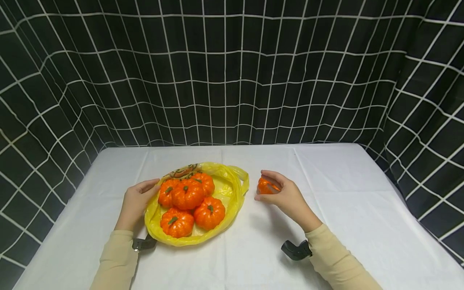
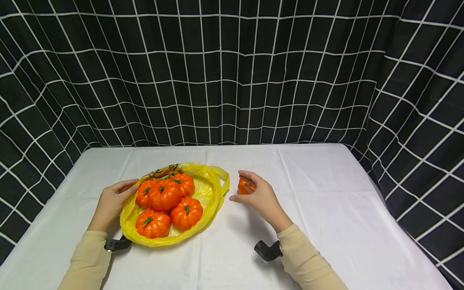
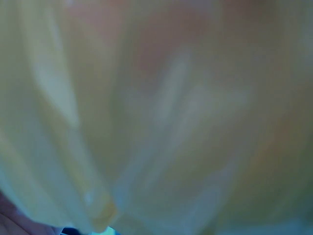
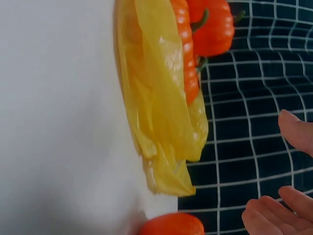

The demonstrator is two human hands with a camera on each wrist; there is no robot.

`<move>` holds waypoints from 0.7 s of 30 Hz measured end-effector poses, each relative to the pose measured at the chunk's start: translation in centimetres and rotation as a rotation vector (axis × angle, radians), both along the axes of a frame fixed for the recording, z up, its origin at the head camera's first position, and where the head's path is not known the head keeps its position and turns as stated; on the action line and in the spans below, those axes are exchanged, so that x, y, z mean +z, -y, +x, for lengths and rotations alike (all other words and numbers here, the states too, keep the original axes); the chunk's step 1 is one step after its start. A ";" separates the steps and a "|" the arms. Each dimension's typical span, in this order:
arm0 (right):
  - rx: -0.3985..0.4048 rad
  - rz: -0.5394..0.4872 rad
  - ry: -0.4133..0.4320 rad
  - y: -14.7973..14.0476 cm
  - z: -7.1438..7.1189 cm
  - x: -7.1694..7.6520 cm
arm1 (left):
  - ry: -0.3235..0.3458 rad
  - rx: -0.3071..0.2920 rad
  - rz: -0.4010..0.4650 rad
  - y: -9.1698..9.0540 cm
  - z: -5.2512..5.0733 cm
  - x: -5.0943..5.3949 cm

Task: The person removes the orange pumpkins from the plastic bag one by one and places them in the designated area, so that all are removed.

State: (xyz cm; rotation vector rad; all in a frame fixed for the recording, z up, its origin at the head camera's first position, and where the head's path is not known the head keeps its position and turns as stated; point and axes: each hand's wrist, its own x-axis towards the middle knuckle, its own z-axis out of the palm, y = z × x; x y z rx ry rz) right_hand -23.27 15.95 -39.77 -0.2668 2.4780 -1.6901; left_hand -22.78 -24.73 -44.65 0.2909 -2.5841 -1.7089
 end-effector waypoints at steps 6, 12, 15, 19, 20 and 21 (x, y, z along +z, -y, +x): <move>0.047 -0.059 0.004 1.5 -0.2 -0.2 | 0.002 0.000 -0.001 0.0 0.0 0.0; 0.095 -0.064 -0.042 2.8 -0.3 -0.2 | 0.007 0.002 -0.010 -0.1 0.1 0.1; 0.112 -0.070 -0.048 3.4 -0.4 -0.3 | 0.009 0.001 -0.017 -0.1 0.1 0.1; 0.133 -0.071 -0.049 4.1 -0.5 -0.3 | 0.006 0.004 -0.021 0.0 0.0 0.1; 0.137 -0.073 -0.049 4.3 -0.5 -0.3 | 0.006 0.005 -0.021 0.0 0.0 0.1; 0.140 -0.071 -0.048 4.4 -0.5 -0.3 | 0.005 0.005 -0.022 0.0 0.0 0.1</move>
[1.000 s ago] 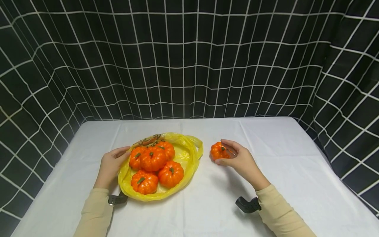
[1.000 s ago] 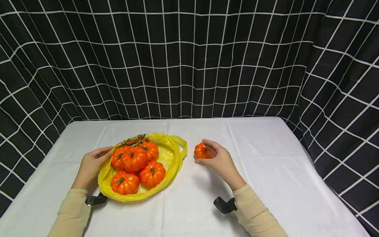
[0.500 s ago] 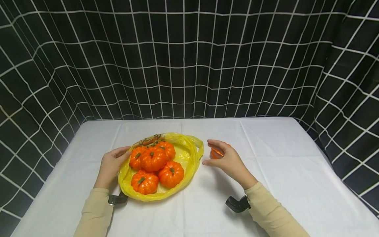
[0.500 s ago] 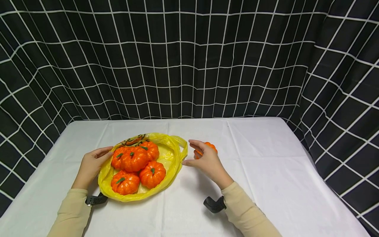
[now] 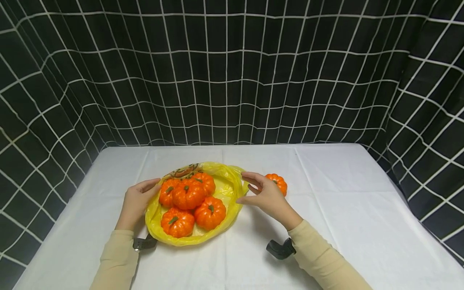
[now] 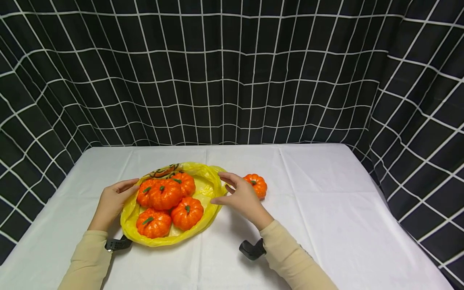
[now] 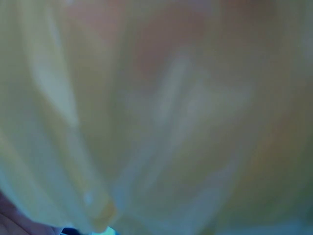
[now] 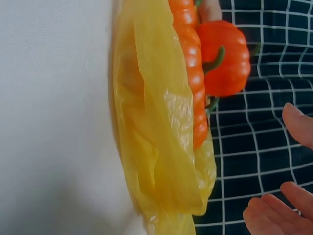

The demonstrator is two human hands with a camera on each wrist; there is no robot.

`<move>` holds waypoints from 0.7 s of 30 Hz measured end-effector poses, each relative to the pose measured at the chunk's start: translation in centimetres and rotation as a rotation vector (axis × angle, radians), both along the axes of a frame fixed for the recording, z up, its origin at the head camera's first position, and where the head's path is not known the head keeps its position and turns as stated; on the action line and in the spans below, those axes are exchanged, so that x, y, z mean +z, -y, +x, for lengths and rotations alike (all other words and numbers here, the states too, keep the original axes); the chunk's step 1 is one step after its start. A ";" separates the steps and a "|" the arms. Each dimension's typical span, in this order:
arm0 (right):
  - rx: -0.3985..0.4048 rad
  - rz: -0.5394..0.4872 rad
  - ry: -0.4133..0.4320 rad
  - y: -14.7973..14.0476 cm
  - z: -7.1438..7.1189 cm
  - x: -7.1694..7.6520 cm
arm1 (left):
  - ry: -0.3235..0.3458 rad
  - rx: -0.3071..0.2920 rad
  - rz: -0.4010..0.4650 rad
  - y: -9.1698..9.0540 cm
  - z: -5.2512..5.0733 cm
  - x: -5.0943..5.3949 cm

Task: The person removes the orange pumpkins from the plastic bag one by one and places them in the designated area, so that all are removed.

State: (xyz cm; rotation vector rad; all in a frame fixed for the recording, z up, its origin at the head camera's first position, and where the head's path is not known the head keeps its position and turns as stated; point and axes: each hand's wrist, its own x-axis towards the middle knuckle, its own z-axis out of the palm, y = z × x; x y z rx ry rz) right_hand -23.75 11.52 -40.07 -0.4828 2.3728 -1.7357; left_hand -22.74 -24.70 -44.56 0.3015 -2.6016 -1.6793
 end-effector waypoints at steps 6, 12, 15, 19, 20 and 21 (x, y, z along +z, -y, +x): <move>0.010 0.017 0.003 1.2 0.0 0.2 | 0.010 0.005 0.000 -0.1 0.0 0.0; 0.038 0.030 0.003 2.5 -0.2 0.4 | 0.011 0.008 0.009 -0.1 0.0 0.0; 0.051 0.035 -0.007 3.1 -0.4 0.4 | 0.006 0.008 0.013 -0.2 -0.1 0.0; 0.059 0.062 -0.010 3.8 -0.3 0.4 | -0.001 0.013 0.007 -0.2 0.0 -0.1; 0.060 0.069 -0.008 4.0 -0.3 0.4 | -0.003 0.014 0.006 -0.2 0.0 -0.1; 0.065 0.075 -0.011 4.1 -0.2 0.4 | -0.004 0.015 0.005 -0.2 0.0 -0.1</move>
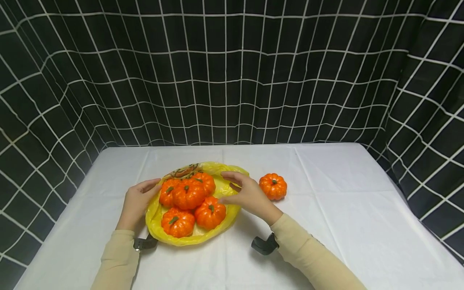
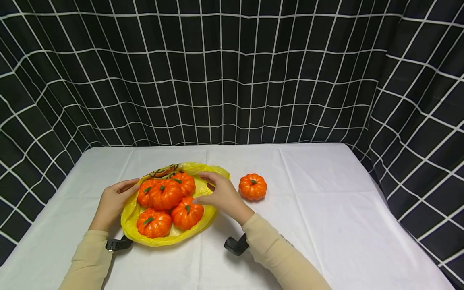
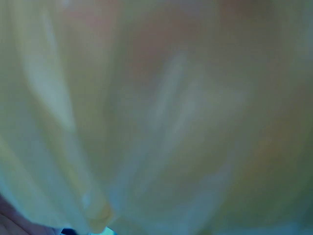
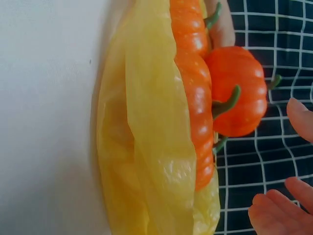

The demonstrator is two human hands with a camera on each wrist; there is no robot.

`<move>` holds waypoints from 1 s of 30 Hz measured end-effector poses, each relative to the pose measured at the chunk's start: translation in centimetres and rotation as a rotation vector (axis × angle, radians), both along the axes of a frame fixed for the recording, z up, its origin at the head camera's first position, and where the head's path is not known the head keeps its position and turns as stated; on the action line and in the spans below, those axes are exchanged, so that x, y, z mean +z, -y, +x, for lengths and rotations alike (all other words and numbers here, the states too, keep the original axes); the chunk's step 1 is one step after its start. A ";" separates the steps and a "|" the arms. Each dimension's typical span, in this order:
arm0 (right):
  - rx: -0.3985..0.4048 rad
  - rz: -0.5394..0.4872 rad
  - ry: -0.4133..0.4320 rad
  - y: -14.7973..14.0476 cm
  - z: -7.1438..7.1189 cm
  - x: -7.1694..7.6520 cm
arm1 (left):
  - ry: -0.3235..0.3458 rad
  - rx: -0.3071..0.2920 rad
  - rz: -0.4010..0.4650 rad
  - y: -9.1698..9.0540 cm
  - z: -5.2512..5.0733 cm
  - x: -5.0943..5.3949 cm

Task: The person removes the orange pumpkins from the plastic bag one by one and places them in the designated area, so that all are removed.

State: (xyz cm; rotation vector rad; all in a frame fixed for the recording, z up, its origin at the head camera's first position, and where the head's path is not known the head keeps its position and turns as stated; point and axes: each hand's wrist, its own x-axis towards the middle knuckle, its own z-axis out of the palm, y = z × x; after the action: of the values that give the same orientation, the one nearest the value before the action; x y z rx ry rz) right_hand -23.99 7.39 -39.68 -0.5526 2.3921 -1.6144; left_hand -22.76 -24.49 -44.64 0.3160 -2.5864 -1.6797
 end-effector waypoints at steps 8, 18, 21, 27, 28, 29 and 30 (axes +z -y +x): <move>0.061 -0.012 -0.021 1.5 0.0 -0.4 | 0.002 0.000 0.001 -0.1 0.1 0.2; 0.087 -0.018 -0.035 3.1 -0.1 -0.5 | 0.000 -0.005 -0.010 -0.1 0.0 0.2; 0.087 -0.016 -0.031 3.5 -0.1 -0.6 | -0.001 -0.006 -0.014 -0.1 0.0 0.1; 0.077 0.022 -0.042 4.4 0.0 -0.5 | 0.002 -0.003 -0.007 -0.1 0.0 0.1; 0.075 0.028 -0.041 4.5 0.0 -0.5 | 0.003 -0.003 -0.006 -0.1 0.0 0.1; 0.074 0.031 -0.040 4.6 0.0 -0.5 | 0.004 -0.002 -0.006 -0.1 0.0 0.1; 0.074 0.034 -0.040 4.6 0.0 -0.5 | 0.005 -0.002 -0.005 -0.1 0.0 0.1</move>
State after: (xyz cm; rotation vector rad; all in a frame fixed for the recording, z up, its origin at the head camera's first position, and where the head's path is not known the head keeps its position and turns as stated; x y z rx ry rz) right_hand -24.01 2.75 -40.16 -0.6653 2.3932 -1.5433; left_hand -22.73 -24.35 -44.55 0.3179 -2.5947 -1.6742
